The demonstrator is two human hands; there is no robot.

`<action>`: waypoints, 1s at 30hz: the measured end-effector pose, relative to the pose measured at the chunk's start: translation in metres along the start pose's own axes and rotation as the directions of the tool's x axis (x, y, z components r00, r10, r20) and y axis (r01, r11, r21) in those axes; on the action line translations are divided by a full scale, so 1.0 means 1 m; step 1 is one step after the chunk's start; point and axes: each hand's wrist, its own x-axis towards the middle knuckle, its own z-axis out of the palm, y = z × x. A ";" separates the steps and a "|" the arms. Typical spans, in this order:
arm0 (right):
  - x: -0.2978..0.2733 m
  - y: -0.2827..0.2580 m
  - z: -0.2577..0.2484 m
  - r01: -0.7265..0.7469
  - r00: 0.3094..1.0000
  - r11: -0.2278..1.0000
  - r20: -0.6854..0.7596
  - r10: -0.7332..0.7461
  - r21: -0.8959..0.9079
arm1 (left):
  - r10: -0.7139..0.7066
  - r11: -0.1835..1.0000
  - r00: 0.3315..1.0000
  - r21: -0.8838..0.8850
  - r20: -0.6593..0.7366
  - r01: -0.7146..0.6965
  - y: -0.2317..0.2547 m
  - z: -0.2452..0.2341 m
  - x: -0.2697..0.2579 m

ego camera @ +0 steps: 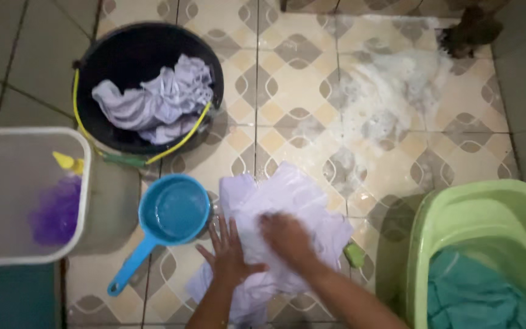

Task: The person scrubs a light purple shirt on the tiled floor using a bar of soap and water from a blue scoop. They repeatedly rub the fabric, rinse it with water, and wring it out before placing it into a green basin.

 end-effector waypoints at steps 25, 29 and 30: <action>0.025 -0.014 0.117 -0.179 0.983 0.980 0.031 0.182 -0.082 | 0.017 1.000 0.999 -0.004 0.034 -0.017 -0.005 0.010 0.015; 0.043 0.054 0.082 -0.411 0.861 0.910 0.304 0.408 -0.057 | 0.017 1.000 1.000 -0.015 0.024 -0.016 -0.009 0.016 0.002; 0.055 0.075 0.056 -0.482 0.845 0.873 0.221 0.487 -0.081 | 0.020 0.999 1.000 -0.034 -0.002 -0.021 -0.004 0.010 0.007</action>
